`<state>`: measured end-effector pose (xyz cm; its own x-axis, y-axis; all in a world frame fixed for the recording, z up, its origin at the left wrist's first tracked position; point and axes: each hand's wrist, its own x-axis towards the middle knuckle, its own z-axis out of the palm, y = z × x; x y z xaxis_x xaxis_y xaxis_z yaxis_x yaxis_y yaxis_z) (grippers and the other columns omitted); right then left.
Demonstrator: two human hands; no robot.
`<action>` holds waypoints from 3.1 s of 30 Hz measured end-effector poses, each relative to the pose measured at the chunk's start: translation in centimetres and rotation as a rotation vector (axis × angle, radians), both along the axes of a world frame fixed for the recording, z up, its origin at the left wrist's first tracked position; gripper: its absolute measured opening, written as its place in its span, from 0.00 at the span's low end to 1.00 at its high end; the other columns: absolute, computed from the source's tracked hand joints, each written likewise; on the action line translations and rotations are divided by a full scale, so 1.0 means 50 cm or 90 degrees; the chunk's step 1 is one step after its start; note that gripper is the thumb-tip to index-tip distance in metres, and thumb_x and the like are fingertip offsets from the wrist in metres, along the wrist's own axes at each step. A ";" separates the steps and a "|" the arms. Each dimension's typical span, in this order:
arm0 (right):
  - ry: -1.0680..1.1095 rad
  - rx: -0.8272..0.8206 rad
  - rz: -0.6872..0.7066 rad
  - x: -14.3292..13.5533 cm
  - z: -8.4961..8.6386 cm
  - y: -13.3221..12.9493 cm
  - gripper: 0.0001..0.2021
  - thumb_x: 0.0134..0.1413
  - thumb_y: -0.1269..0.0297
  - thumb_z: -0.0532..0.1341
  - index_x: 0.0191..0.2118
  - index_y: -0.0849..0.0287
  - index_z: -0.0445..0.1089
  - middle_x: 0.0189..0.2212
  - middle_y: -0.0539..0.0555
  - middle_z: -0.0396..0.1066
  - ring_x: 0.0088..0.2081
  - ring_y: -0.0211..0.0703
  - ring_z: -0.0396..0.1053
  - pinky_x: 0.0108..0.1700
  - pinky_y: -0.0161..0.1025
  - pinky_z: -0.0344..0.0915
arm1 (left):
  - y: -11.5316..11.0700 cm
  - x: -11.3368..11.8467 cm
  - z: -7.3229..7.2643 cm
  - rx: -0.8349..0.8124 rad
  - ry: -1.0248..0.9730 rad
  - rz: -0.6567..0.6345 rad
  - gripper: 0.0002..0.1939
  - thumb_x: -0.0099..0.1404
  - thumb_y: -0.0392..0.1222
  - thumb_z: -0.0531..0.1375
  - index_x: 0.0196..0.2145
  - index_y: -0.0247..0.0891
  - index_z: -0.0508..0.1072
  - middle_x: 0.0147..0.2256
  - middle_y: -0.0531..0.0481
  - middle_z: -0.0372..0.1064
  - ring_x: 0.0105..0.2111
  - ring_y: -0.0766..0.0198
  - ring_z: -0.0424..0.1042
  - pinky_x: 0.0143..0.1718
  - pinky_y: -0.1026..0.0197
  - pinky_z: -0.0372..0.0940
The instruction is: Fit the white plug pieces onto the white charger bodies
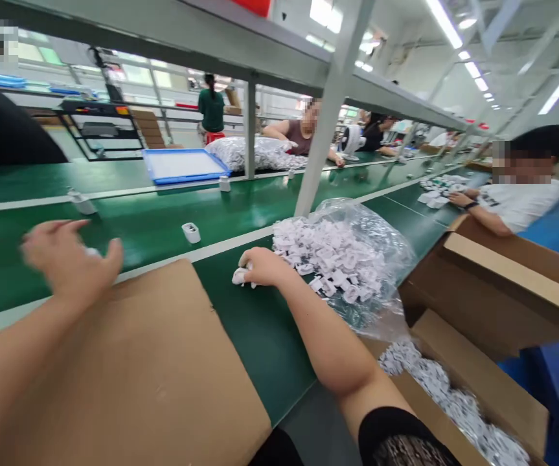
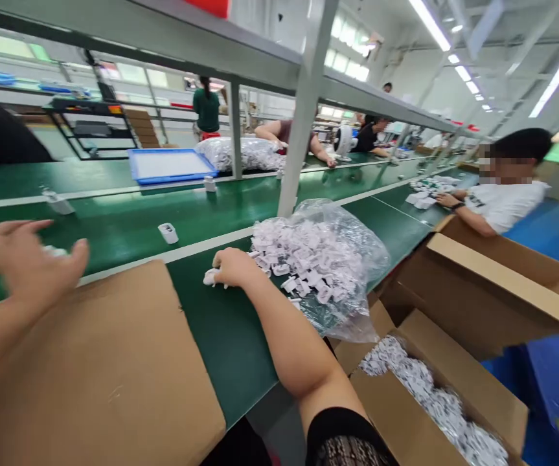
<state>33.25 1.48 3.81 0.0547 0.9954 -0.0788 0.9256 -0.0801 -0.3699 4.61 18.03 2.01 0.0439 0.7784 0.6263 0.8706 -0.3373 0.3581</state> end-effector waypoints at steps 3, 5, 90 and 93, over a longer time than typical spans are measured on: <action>0.230 0.035 -0.077 0.006 -0.034 0.022 0.12 0.53 0.57 0.67 0.39 0.61 0.77 0.34 0.56 0.79 0.35 0.43 0.75 0.33 0.33 0.65 | -0.001 0.054 -0.001 -0.092 0.061 -0.176 0.22 0.66 0.49 0.52 0.51 0.34 0.68 0.51 0.41 0.67 0.55 0.51 0.65 0.61 0.48 0.57; 0.420 0.045 -0.119 0.007 -0.050 0.031 0.11 0.47 0.59 0.71 0.34 0.62 0.77 0.28 0.54 0.77 0.30 0.40 0.73 0.31 0.32 0.64 | 0.016 0.086 -0.016 -0.144 0.077 -0.192 0.28 0.62 0.51 0.58 0.55 0.33 0.68 0.56 0.39 0.66 0.57 0.48 0.64 0.61 0.50 0.58; 0.095 -0.007 0.300 -0.156 -0.055 -0.080 0.11 0.49 0.63 0.60 0.38 0.50 0.77 0.35 0.53 0.77 0.32 0.47 0.75 0.31 0.37 0.69 | -0.312 -0.071 -0.074 -0.387 -0.333 -0.527 0.20 0.54 0.41 0.70 0.44 0.33 0.76 0.41 0.43 0.75 0.38 0.59 0.74 0.39 0.60 0.69; 0.242 -0.019 0.172 -0.167 -0.029 -0.082 0.11 0.49 0.57 0.65 0.38 0.56 0.76 0.33 0.55 0.78 0.33 0.47 0.74 0.35 0.40 0.69 | -0.321 -0.068 -0.063 -0.398 -0.350 -0.526 0.15 0.56 0.41 0.67 0.42 0.34 0.76 0.38 0.45 0.75 0.35 0.62 0.74 0.37 0.61 0.69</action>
